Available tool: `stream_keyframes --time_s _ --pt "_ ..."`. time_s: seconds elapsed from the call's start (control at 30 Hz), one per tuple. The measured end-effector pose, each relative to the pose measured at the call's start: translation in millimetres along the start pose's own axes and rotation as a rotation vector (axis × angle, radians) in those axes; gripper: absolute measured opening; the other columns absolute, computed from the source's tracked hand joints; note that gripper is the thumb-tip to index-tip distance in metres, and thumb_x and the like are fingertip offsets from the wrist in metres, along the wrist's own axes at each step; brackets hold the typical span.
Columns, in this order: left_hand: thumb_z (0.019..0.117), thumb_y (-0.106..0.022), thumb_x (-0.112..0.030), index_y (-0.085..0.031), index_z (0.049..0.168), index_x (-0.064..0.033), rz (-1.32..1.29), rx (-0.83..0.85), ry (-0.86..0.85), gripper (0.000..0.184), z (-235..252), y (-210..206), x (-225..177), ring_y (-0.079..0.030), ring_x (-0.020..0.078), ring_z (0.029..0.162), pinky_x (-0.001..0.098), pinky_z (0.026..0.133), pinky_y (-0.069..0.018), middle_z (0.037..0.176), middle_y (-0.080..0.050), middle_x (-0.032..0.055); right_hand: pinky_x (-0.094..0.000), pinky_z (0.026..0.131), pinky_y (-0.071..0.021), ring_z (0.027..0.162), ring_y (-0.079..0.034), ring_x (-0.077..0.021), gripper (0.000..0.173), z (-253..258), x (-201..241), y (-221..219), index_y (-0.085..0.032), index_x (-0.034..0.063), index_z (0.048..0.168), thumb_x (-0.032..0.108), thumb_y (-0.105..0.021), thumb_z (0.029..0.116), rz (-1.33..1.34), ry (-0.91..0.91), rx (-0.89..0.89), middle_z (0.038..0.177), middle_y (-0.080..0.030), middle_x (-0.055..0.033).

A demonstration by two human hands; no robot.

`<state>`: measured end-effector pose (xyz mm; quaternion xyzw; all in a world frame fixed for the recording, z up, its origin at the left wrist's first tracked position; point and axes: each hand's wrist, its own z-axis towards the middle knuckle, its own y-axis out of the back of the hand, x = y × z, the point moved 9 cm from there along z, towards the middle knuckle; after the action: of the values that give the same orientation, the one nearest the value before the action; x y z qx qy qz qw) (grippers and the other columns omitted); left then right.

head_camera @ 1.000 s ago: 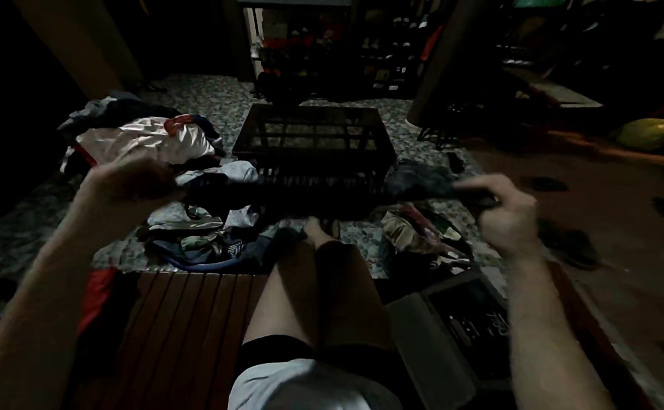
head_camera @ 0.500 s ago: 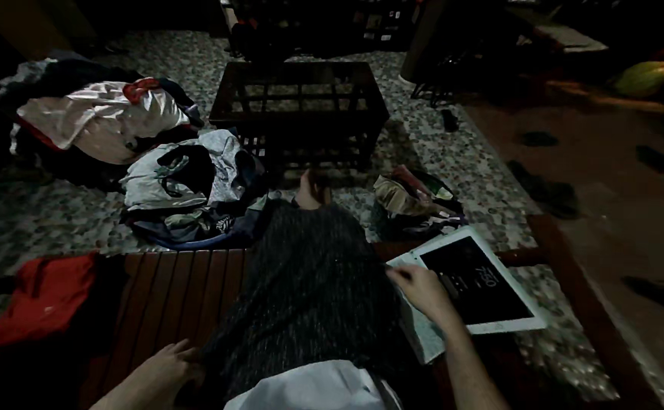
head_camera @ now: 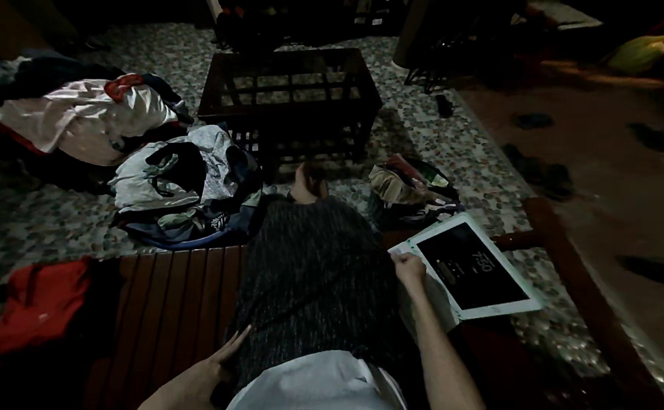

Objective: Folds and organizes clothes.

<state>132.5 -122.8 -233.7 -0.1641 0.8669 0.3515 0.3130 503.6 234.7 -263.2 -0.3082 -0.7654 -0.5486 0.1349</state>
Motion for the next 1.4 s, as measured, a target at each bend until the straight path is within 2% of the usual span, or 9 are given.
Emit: stream_keyframes --time_s 0.1,0.27,0.37,0.5,0.77,0.93,1.03,1.17,1.4 --pt "0.0842 -0.080 -0.019 -0.073 0.092 -0.0037 -0.203 -0.136 -0.060 0.019 -18 22 19 -0.046 0.0260 0.144 0.0469 0.111 -0.0464 0.168 -0.028 0.0089 -0.0533 0.104 -0.0494 0.119 -0.062 -0.0385 0.034 -41 31 10 -0.059 -0.0009 0.133 0.013 -0.054 0.1031 -0.251 0.422 0.101 0.127 -0.063 -0.0242" --pt "0.0918 -0.068 -0.037 -0.065 0.098 -0.0152 -0.622 -0.681 -0.145 0.023 -69 95 65 -0.065 0.0261 0.124 0.0444 0.106 -0.0535 0.126 -0.071 0.0067 -0.0702 0.107 -0.0385 0.135 -0.047 -0.0503 0.094 -143 -10 2 -0.052 0.0182 0.148 0.018 -0.093 0.0644 -0.406 1.154 0.376 0.149 -0.050 -0.0241" --pt "0.0912 -0.068 -0.037 -0.061 0.102 -0.0242 -0.600 -0.863 -0.171 0.018 -81 121 59 -0.070 0.0078 0.100 0.0273 0.090 -0.0583 0.107 -0.073 -0.0067 -0.0592 0.103 -0.0472 0.123 -0.061 -0.0376 0.050 -158 -16 7 -0.072 0.0100 0.121 0.011 -0.074 0.0711 -0.146 1.219 0.309 0.127 -0.068 -0.0137" --pt "0.0884 -0.073 -0.039 -0.065 0.103 -0.0348 -0.520 -0.801 -0.257 0.017 -111 141 33 -0.060 -0.0090 0.079 0.0108 0.070 -0.0511 0.091 -0.065 -0.0197 -0.0366 0.097 -0.0563 0.104 -0.071 -0.0160 0.030 -120 27 75 -0.076 -0.0014 0.106 0.002 -0.051 0.0902 0.099 0.872 0.401 0.108 -0.076 -0.0112" --pt "0.0933 -0.073 -0.041 -0.065 0.104 -0.0267 -0.501 -0.219 -0.392 0.020 -123 131 12 -0.059 -0.0088 0.080 0.0106 0.068 -0.0505 0.091 -0.065 -0.0164 -0.0256 0.082 -0.0572 0.089 -0.069 -0.0006 0.025 -124 58 103 -0.079 0.0067 0.095 0.025 -0.063 0.0909 0.043 0.807 0.943 0.095 -0.076 0.0026" --pt "0.1063 -0.040 -0.040 -0.068 0.109 -0.0187 -1.307 -0.926 -0.161 0.036 -27 151 100 -0.070 0.0057 0.085 0.0286 0.074 -0.0614 0.094 -0.074 -0.0046 -0.0323 0.087 -0.0588 0.098 -0.069 -0.0115 0.033 -25 60 16 -0.062 0.0040 0.126 0.026 -0.043 0.1093 0.672 0.220 0.544 0.109 -0.072 -0.0059" --pt "0.1069 -0.027 -0.059 -0.060 0.128 -0.0082 -1.391 -0.836 0.312 0.065 31 93 143 -0.068 0.0195 0.096 0.0435 0.082 -0.0578 0.107 -0.070 0.0092 -0.0429 0.098 -0.0489 0.113 -0.059 -0.0197 0.059 -5 6 -24 -0.052 0.0038 0.141 0.051 -0.038 0.1086 0.554 -0.039 0.568 0.128 -0.062 -0.0121" --pt "0.1104 -0.042 -0.027 -0.056 0.131 -0.0034 -1.220 -0.611 0.326 0.035 51 47 143 -0.066 0.0090 0.085 0.0283 0.078 -0.0571 0.100 -0.068 0.0038 -0.0365 0.080 -0.0593 0.086 -0.068 -0.0148 0.027 -38 -17 -1 -0.065 -0.0012 0.115 0.021 -0.054 0.1055 0.493 0.076 0.555 0.097 -0.069 -0.0080" --pt "0.1104 -0.042 -0.023 -0.047 0.142 0.0026 -1.122 -1.199 0.190 0.041 -6 173 130 -0.064 0.0116 0.101 0.0332 0.089 -0.0550 0.121 -0.064 0.0125 -0.0330 0.090 -0.0545 0.103 -0.063 -0.0118 0.029 -16 47 60 -0.056 -0.0014 0.130 0.015 -0.046 0.1082 0.775 0.159 0.172 0.118 -0.063 -0.0097"
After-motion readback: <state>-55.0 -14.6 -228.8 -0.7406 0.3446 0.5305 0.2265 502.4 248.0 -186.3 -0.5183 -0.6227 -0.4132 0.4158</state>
